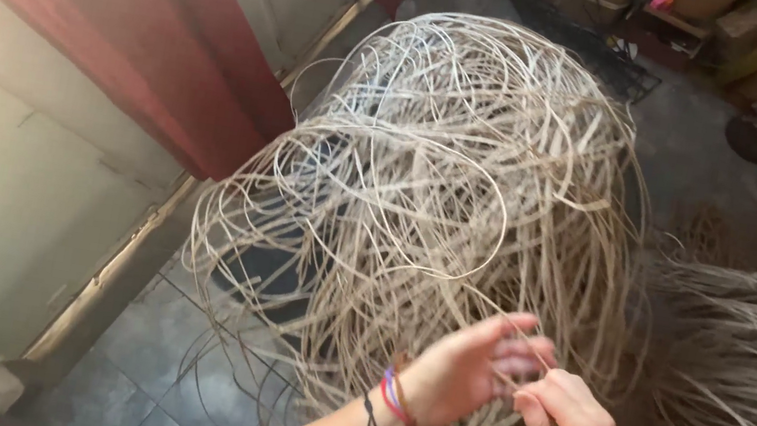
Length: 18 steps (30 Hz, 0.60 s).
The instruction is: Weaving and knotting natural fiber strands onto a circular frame
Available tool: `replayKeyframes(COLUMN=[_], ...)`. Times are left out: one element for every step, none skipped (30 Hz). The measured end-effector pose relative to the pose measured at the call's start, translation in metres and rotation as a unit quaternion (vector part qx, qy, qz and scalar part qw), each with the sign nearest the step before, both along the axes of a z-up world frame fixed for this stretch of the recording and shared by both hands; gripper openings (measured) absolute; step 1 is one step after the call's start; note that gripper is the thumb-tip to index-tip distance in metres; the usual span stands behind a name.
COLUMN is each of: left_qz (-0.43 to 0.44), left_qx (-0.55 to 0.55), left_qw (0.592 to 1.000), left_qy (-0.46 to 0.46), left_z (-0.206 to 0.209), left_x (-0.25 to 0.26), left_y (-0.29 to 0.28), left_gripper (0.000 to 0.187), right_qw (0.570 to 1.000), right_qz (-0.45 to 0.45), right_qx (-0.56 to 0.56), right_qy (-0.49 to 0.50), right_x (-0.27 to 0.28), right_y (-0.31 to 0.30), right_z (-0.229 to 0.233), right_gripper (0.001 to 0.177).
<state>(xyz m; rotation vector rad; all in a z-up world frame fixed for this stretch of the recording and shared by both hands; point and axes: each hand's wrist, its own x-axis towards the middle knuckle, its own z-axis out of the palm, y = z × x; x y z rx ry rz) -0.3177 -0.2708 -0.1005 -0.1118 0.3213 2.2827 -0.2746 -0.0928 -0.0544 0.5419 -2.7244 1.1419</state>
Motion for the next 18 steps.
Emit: replayKeyframes(left_qz=[0.052,0.104,0.106,0.162,0.218,0.221,0.250,0.280,0.283,0.283,0.282,0.282,0.271,0.255,0.252,0.222,0.191,0.184], left_qx=[-0.018,-0.037,-0.038,-0.034,-0.031,-0.031,-0.043,-0.054,-0.054,-0.087,-0.119,-0.119,-0.162,-0.204,-0.203,-0.272,-0.339,-0.338], left_qw=[0.998,0.994,0.994,0.986,0.974,0.973,0.965,0.955,0.954,0.953,0.951,0.951,0.949,0.941,0.942,0.928,0.907,0.908], left_qy=[-0.004,-0.007,-0.005,-0.033,-0.060,-0.057,-0.066,-0.076,-0.076,-0.058,-0.040,-0.040,0.022,0.085,0.086,0.124,0.163,0.166], left_z=[0.011,0.022,0.008,-0.005,-0.020,-0.024,-0.028,-0.032,-0.029,-0.025,-0.021,-0.013,-0.005,0.000,0.008,0.018,0.028,0.025], left_x=[0.003,0.005,0.006,0.007,0.008,0.009,0.010,0.010,0.015,0.020,0.023,0.031,0.037,0.043,0.051,0.060,0.069,0.074], left_y=[0.004,0.009,0.017,0.023,0.029,0.034,0.038,0.042,0.050,0.057,0.065,0.075,0.084,0.093,0.100,0.105,0.109,0.113], left_gripper=[0.036,0.028,0.028,0.028,0.033,0.033,0.031,0.030,0.030,0.032,0.034,0.034,0.036,0.038,0.038,0.038,0.039,0.039], right_qw=[1.000,0.998,0.998,0.999,0.999,0.999,0.995,0.986,0.986,0.980,0.969,0.969,0.978,0.977,0.977,0.974,0.971,0.970], right_qz=[0.024,0.050,0.051,0.037,0.023,0.026,0.000,-0.026,-0.022,-0.077,-0.132,-0.133,-0.104,-0.078,-0.081,-0.095,-0.109,-0.117], right_qx=[-0.015,-0.030,-0.031,-0.014,0.002,0.001,0.017,0.034,0.034,0.084,0.132,0.133,0.166,0.197,0.197,0.204,0.210,0.208], right_qy=[-0.004,-0.007,-0.005,-0.022,-0.040,-0.037,-0.100,-0.163,-0.163,-0.164,-0.164,-0.163,-0.066,0.031,0.030,-0.002,-0.034,-0.036], right_x=[0.009,0.018,0.028,0.038,0.048,0.054,0.060,0.065,0.068,0.071,0.074,0.073,0.071,0.070,0.067,0.066,0.063,0.061], right_y=[0.007,0.015,0.027,0.039,0.051,0.061,0.070,0.079,0.080,0.081,0.081,0.077,0.073,0.068,0.062,0.054,0.046,0.046], right_z=[0.007,0.015,0.014,0.012,0.009,0.007,0.005,0.003,0.004,0.006,0.008,0.009,0.010,0.009,0.005,0.002,0.000,-0.010], right_gripper=[0.026,0.028,0.028,0.025,0.022,0.022,0.021,0.023,0.023,0.025,0.056,0.056,0.064,0.073,0.073,0.066,0.060,0.060])
